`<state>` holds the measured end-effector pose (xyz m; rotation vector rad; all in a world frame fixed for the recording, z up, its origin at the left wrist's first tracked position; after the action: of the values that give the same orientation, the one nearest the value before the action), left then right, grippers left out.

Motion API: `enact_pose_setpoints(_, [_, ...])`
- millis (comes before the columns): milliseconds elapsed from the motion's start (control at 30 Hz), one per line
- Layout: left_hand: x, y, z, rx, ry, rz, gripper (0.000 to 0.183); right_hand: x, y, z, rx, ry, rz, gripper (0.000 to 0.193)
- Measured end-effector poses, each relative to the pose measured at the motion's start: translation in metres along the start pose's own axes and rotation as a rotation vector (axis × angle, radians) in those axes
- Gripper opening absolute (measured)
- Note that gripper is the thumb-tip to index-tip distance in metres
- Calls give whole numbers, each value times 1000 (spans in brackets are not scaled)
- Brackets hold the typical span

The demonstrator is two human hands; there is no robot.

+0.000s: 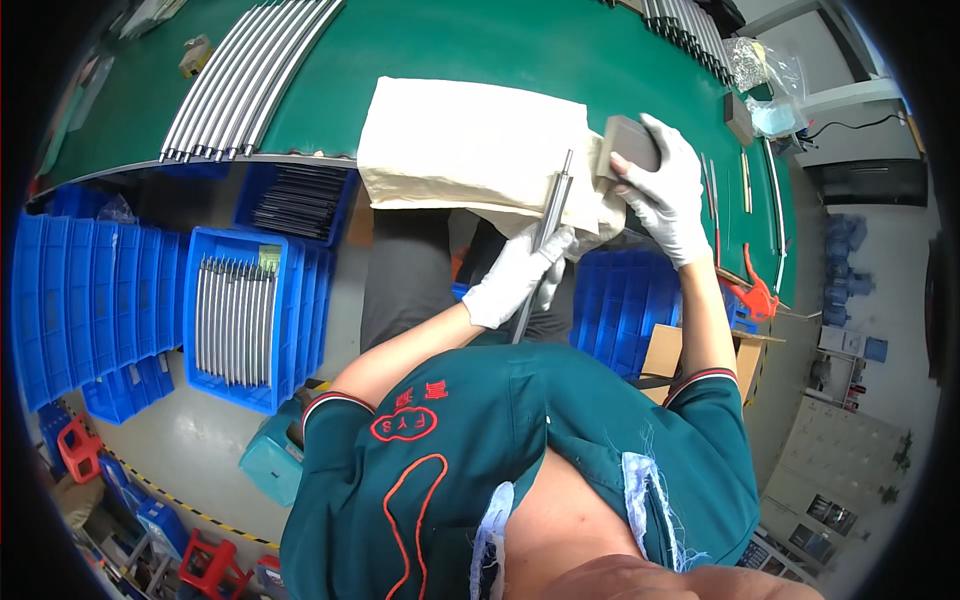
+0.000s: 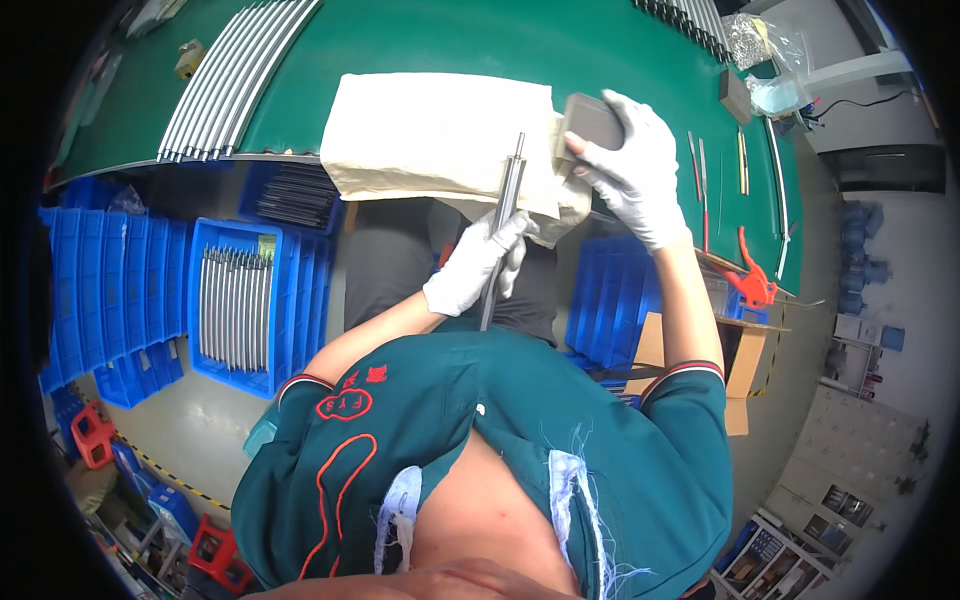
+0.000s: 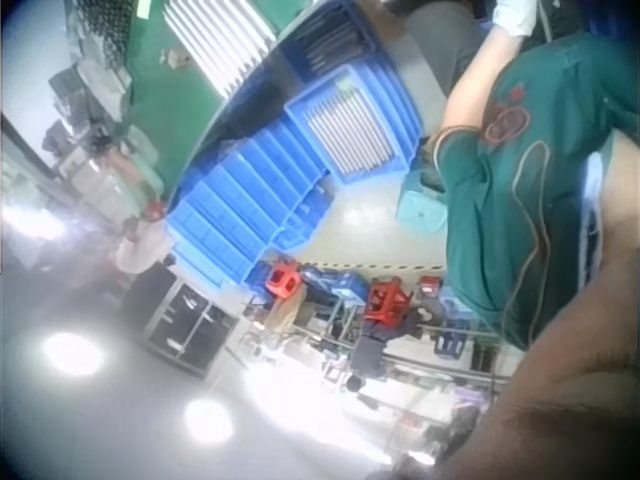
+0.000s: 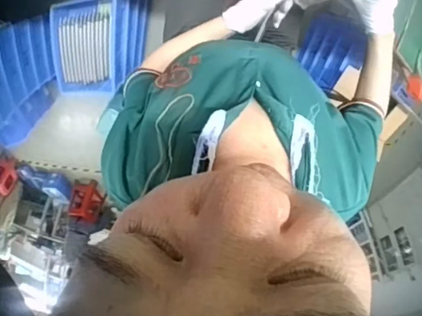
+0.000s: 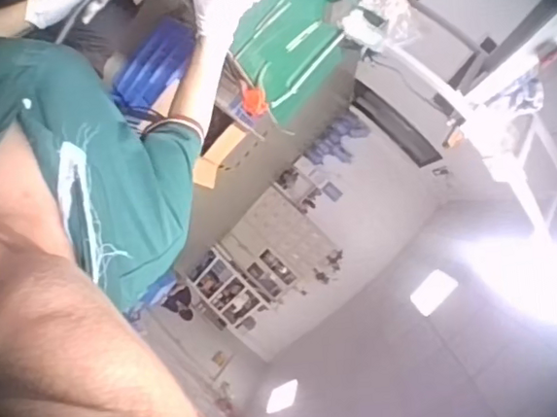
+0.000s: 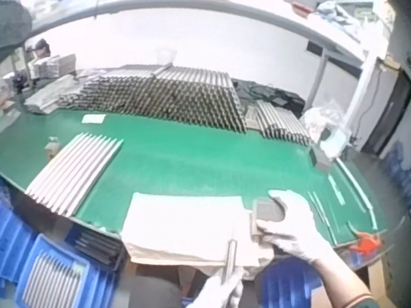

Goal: Polishing and cleaning metal rods using a file, sanding block, and air duster at a workbench.

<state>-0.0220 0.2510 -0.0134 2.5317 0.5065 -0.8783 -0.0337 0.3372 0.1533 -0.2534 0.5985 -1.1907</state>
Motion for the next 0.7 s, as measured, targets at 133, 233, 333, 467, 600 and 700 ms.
enact_pose_setpoints(133, [6,-5,-18,152,478,153,47,-23,23,7,-95,-71,-238,39])
enact_pose_setpoints(233, [8,8,-30,258,669,323,46,-20,22,9,-82,-65,-291,43])
enact_pose_setpoints(333, [-6,15,-12,169,233,116,43,-15,17,8,-62,-108,-304,43])
enact_pose_setpoints(467, [-11,14,10,-35,68,62,34,-9,3,4,-22,-90,-244,41])
enact_pose_setpoints(600, [-10,10,15,-90,15,44,34,6,-33,-5,24,-173,-236,42])
enact_pose_setpoints(700, [-10,11,15,-99,-4,24,33,36,-68,-23,88,-226,-288,57])
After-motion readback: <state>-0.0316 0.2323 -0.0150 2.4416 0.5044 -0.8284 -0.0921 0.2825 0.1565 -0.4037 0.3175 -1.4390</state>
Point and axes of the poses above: each hand's wrist, its own y-axis away from the middle knuckle, its own z-axis out of the back of the hand, x = y × z, the point moved 10 cm from there along -y, towards the middle knuckle, and after that the axes turned 10 degrees about y, right-handed, at the moved point
